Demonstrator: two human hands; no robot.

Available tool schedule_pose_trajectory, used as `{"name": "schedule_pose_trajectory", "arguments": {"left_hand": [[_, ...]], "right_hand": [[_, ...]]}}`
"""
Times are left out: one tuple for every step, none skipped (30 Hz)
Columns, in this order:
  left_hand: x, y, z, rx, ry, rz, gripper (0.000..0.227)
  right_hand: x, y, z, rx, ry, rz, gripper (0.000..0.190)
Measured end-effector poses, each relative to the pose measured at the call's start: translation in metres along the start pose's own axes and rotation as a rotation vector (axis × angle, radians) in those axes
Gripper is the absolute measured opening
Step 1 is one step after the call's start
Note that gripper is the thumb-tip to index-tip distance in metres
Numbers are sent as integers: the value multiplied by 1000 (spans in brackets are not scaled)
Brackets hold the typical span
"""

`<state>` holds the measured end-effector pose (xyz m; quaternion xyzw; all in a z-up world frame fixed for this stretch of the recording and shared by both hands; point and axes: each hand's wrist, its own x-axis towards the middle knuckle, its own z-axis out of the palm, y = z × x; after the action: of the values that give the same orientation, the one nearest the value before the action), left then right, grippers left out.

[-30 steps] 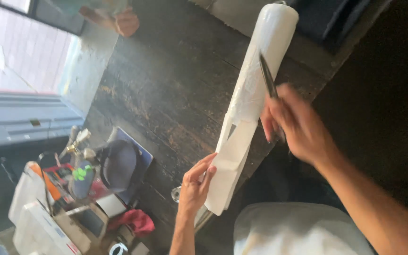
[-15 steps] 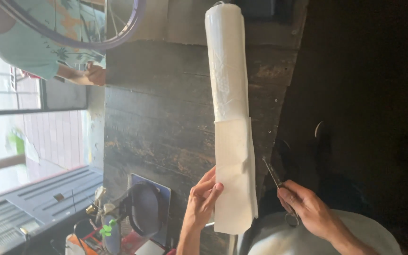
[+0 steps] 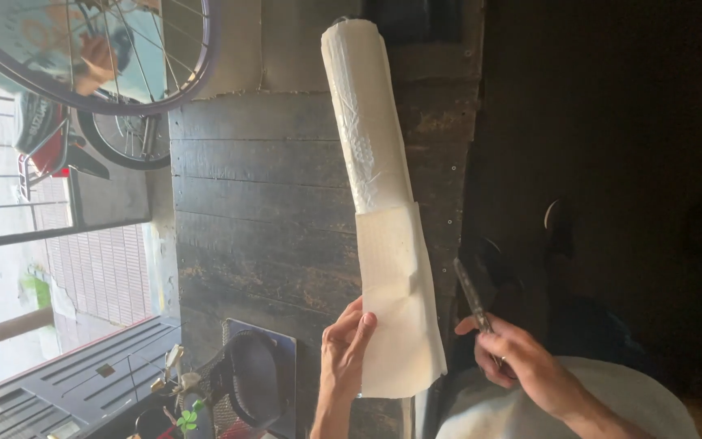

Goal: Wrapping a motorcycle exhaust pipe with protective white paper and cutting it with scissors.

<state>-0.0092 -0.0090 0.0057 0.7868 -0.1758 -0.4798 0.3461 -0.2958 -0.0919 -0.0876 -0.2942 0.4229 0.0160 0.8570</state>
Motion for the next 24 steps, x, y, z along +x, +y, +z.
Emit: {"name": "schedule_pose_trajectory", "arguments": {"left_hand": [[2,-1,2,14,11,0,67],[1,-3,6,29,25,-7,68],[3,-4,9,30,35,-20,68],[4,-7,12,23,29,4,65],[6,-10,14,16,24,29,63],[6,-12,17,12,33,5,63],[7,-14,18,18,33,19,62],[9,-14,18,23,28,38,61],[2,-15,18,19,32,16,61],[3,-12,19,-11,23,36,59],[4,-8,20,-41,13,56,58],[5,-8,19,-42,12,61,58],[7,-8,20,-57,17,56,55],[5,-8,20,-68,16,43,52],[6,-12,21,-65,9,39,52],[8,-16,21,-136,20,45,47],[9,-18,21,-207,31,52,42],[11,-17,21,-202,29,57,42],[12,-16,21,-160,22,83,45],[12,-15,22,-117,13,107,49],[12,-4,24,-112,8,112,49],[12,6,26,-54,10,19,62],[12,16,29,4,12,-74,80],[13,21,30,9,7,-71,80]], "right_hand": [[4,1,-3,39,-7,-32,49],[6,3,-7,80,-17,-56,53],[12,-2,-7,81,-26,-43,53],[17,-6,-6,-60,35,-94,53],[24,-10,-5,-202,95,-145,57],[32,-20,-1,-203,83,-121,57],[41,-30,5,-194,80,-253,63],[51,-42,12,-183,83,-388,70],[52,-46,19,-184,76,-367,70],[59,-56,24,-215,69,-386,66],[64,-67,29,-246,61,-405,62],[67,-73,34,-248,63,-409,62],[70,-78,38,-265,48,-393,63],[70,-80,43,-275,37,-370,65],[70,-83,46,-271,43,-366,65],[70,-86,48,-247,39,-328,65],[71,-90,51,-223,36,-291,65],[72,-89,51,-219,37,-297,65],[73,-89,50,-280,47,-298,66],[74,-87,49,-340,60,-298,67],[73,-90,52,-335,64,-304,67],[73,-93,53,-329,79,-262,68],[73,-95,55,-322,94,-219,69],[76,-90,54,-317,98,-223,69]]}}
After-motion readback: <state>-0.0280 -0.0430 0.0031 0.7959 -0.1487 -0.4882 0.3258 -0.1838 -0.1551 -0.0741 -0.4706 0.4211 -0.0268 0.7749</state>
